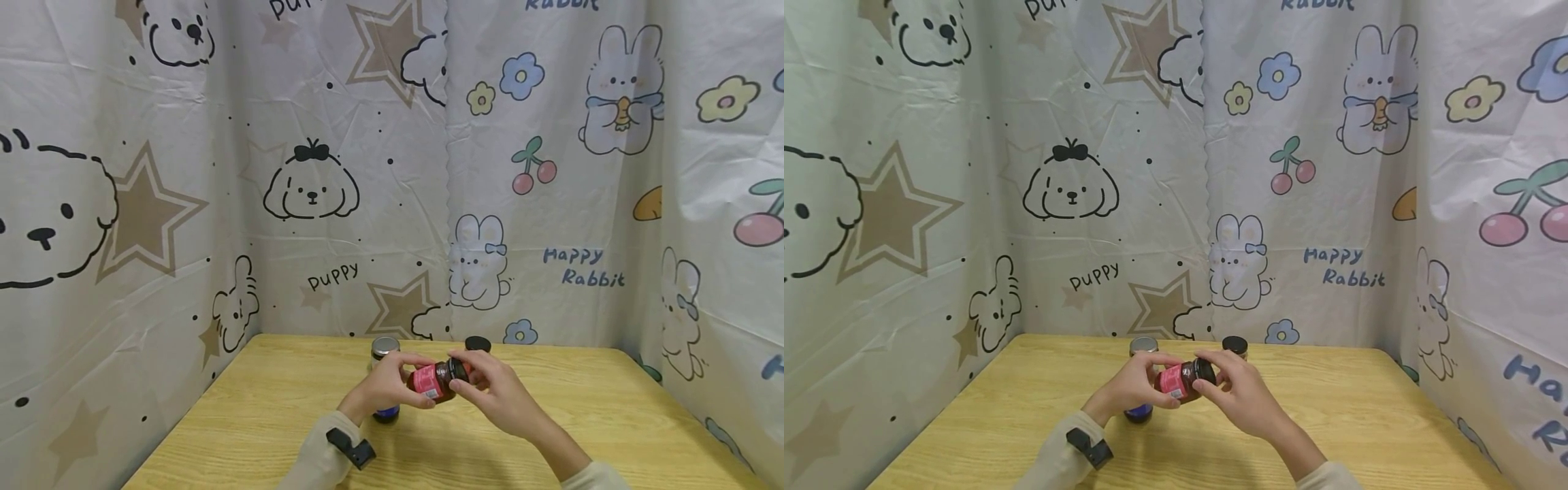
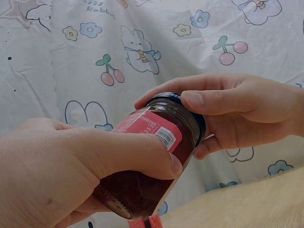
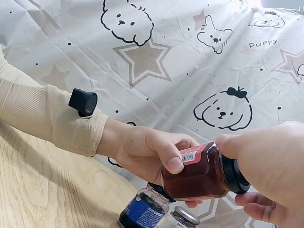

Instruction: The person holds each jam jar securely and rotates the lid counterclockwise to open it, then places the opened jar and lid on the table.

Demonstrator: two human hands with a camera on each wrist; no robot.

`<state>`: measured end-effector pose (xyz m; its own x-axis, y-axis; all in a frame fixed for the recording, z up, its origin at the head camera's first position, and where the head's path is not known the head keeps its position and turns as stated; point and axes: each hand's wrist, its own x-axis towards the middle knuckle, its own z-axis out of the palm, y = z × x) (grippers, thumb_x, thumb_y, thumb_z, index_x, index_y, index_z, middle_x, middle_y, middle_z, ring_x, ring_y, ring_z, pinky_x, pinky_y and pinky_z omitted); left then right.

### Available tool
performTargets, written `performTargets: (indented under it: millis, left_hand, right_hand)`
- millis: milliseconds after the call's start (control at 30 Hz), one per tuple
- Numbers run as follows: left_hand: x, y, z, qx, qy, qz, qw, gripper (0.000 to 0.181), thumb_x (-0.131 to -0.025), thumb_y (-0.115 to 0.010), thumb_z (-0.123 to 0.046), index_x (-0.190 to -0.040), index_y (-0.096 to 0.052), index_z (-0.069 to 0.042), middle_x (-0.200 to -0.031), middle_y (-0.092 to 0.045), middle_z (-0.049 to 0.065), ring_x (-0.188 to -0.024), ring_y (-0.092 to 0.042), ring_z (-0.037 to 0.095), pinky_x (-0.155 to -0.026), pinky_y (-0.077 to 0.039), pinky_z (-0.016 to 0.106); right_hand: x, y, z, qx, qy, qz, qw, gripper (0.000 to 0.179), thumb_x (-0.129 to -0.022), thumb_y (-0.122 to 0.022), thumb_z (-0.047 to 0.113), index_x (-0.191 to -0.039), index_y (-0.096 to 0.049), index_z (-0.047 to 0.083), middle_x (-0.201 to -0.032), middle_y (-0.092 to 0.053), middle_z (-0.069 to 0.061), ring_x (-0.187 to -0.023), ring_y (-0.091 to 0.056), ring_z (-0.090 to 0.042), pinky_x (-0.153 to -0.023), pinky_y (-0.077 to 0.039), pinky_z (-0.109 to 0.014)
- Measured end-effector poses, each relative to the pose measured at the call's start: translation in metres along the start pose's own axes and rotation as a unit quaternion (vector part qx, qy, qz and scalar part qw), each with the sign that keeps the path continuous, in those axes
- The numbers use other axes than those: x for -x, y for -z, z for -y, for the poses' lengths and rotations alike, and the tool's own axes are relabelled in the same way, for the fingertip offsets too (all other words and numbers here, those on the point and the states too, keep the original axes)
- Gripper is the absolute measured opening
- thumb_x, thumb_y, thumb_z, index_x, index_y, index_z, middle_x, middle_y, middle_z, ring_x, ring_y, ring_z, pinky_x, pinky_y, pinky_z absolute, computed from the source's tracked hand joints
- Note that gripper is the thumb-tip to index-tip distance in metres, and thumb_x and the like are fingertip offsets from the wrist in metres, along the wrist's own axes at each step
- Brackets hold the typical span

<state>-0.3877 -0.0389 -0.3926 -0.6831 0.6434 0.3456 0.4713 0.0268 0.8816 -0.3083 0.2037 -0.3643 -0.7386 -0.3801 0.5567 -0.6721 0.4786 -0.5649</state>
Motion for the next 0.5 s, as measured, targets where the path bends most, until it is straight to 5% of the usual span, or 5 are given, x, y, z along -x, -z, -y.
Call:
performTargets:
  millis: [500]
  left_hand:
    - [-0.0001, 0.0003, 0.0004, 0.005, -0.008, -0.006, 0.9999, 0.057, -0.075, -0.086, 0.002, -0.129, -0.069, 0.001, -0.116, -0.065, 0.007, -0.074, -0.071, 0.017, -0.071, -0.06, 0.03]
  right_hand:
    - [0.0009, 0.0001, -0.0037, 0.004, 0.042, 0.006, 0.9991, 0.042, -0.1, -0.071, 0.017, -0.141, -0.061, 0.013, -0.138, -0.059, -0.011, -0.097, -0.064, -0.017, -0.083, -0.058, -0.036]
